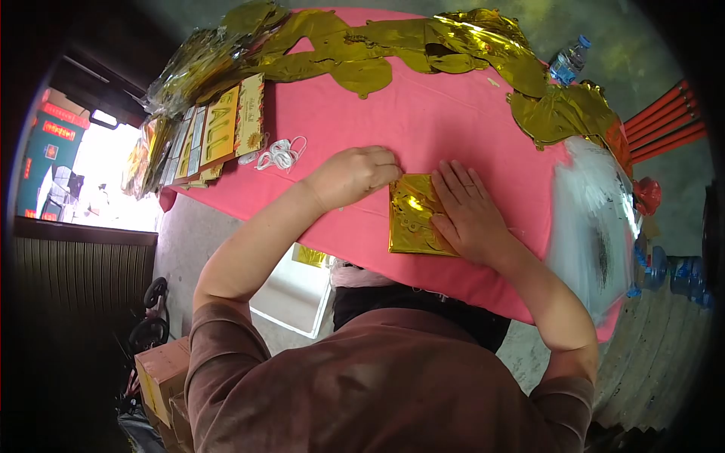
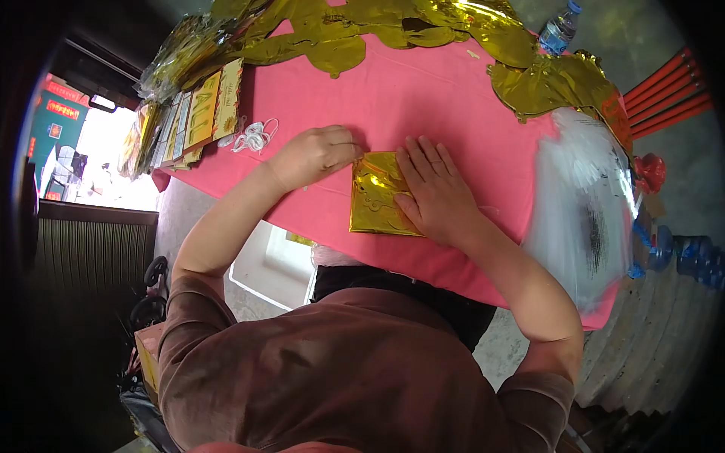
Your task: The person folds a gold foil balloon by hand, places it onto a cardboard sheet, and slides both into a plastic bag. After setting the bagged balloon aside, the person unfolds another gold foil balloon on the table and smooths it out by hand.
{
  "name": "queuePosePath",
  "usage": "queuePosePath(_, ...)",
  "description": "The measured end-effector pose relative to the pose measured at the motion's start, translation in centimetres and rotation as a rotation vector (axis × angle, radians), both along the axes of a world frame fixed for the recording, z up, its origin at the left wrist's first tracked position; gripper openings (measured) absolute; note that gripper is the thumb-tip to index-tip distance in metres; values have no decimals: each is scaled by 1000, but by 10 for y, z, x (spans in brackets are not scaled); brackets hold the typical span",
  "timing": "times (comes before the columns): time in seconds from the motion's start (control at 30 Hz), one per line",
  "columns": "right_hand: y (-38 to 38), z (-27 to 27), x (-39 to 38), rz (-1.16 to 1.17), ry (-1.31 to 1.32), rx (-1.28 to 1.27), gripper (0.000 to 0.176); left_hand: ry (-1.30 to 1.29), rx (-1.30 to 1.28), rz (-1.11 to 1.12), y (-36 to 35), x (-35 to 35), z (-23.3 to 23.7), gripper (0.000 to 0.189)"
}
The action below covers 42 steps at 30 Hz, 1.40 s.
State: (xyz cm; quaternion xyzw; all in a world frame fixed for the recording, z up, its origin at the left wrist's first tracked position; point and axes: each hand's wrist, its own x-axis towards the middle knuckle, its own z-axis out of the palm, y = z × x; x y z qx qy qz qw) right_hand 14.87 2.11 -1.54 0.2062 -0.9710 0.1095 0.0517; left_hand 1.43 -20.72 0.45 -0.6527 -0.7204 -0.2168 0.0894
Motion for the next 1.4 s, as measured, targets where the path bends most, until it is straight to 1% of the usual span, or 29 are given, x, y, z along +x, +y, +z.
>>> queuePosePath(0.17, -1, 1, 1, 16, 6, 18, 55, 61, -26, 21, 0, 7, -1, 14)
queuePosePath(0.4, -1, 1, 1, 10, -13, 6, 53, 121, -61, -2, -4, 11, -4, 11)
queuePosePath(0.5, -1, -1, 1, 19, 4, -8, 53, 128, -78, 9, -7, 14, -2, 14)
queuePosePath(0.57, -2, 2, 2, 20, 18, 16, 54, 157, -13, 35, -8, 18, -1, 21)
queuePosePath(0.6, -2, 1, 2, 18, 18, 15, 54, 157, -14, 33, -10, 19, -3, 21)
queuePosePath(0.67, 0, -3, 2, 36, 38, 19, 55, 65, 2, 103, -12, 20, -8, 27)
queuePosePath(0.7, 0, -3, 2, 35, 38, 19, 55, 66, 2, 102, -11, 21, -7, 27)
queuePosePath(0.77, 0, -2, 1, 40, 7, 3, 55, -67, 9, 202, -8, 26, -5, 33)
queuePosePath(0.8, 0, -2, 1, 41, 5, 3, 55, -68, 9, 203, -9, 26, -6, 33)
queuePosePath(0.87, -1, -2, 0, 35, -7, 6, 55, -154, -18, 219, -9, 26, -6, 39)
queuePosePath(0.9, -1, -2, 1, 34, -8, 6, 55, -155, -18, 218, -9, 25, -6, 39)
queuePosePath(0.97, -1, -1, 1, 36, -7, -3, 55, -34, -51, 136, -10, 23, -5, 32)
queuePosePath(1.07, 0, -2, 1, 44, -12, 4, 55, 26, -112, 88, -12, 21, -1, 32)
queuePosePath(1.17, 1, 1, 0, 52, -28, -4, 56, 66, -70, 81, -10, 22, 0, 31)
queuePosePath(1.27, 3, -1, 0, 72, -20, -12, 57, 92, -115, 12, -8, 20, -1, 30)
queuePosePath(1.4, 7, -1, 0, 115, -9, -8, 56, 40, -155, 15, -11, 30, 6, 30)
